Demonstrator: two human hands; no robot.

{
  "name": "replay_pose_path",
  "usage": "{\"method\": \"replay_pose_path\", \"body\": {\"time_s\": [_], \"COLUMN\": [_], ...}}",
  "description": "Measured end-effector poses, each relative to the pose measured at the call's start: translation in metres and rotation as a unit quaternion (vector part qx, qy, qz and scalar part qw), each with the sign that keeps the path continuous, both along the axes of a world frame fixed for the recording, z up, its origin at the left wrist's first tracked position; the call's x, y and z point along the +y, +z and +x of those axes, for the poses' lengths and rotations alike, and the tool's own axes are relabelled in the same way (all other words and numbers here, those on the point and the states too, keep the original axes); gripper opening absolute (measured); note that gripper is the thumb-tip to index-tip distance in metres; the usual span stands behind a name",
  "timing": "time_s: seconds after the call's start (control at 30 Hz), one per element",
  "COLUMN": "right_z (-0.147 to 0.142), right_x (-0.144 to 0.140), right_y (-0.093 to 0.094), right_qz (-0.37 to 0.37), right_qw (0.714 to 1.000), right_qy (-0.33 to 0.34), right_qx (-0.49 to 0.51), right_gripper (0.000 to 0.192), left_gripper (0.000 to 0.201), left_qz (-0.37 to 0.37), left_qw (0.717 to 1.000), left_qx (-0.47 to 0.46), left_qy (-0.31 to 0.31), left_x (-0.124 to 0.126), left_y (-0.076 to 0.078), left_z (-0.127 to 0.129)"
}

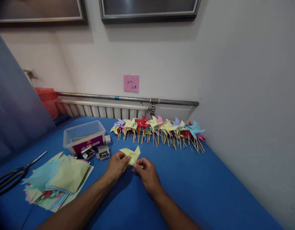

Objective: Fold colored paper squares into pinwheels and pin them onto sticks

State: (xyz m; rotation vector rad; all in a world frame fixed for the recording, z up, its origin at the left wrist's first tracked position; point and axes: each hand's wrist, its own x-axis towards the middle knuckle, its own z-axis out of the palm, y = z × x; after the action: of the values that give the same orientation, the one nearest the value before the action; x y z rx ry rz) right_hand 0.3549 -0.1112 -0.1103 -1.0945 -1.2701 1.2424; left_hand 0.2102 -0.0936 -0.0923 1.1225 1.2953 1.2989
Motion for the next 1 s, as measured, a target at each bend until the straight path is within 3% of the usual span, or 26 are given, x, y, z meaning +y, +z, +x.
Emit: {"method": "replay_pose_path", "body": {"time_s": [0.2, 0.37, 0.5, 0.63, 1.0], "right_z": [0.001, 0.003, 0.004, 0.003, 0.006], "right_x": [0.001, 0.003, 0.002, 0.001, 0.004], "right_y": [0.001, 0.005, 0.007, 0.007, 0.001], "right_qz": [-0.010, -0.033, -0.046, -0.027, -0.060], "right_qw": [1.000, 0.995, 0.990, 0.989, 0.990], "right_qy": [0.011, -0.020, 0.022, 0.060, 0.026], "right_qx": [0.019, 0.093, 0.129, 0.130, 0.128], "right_gripper": [0.032, 0.040, 0.045, 0.045, 0.048], "left_gripper": [0.023, 0.023, 0.022, 0.020, 0.024], "left_qz": [-0.012, -0.031, -0.018, 0.002, -0.038], "left_qw": [1.000, 0.999, 0.999, 0.999, 0.996], "left_qx": [0.000, -0.007, -0.019, -0.021, -0.051], "left_qy": [-0.001, -0.018, -0.031, -0.038, -0.065], "left_x": [0.000, -0.001, -0.002, -0.004, -0.008], "left_y": [0.001, 0.004, 0.000, -0.002, -0.002], "left_z": [-0.001, -0.001, 0.003, 0.007, 0.010]}}
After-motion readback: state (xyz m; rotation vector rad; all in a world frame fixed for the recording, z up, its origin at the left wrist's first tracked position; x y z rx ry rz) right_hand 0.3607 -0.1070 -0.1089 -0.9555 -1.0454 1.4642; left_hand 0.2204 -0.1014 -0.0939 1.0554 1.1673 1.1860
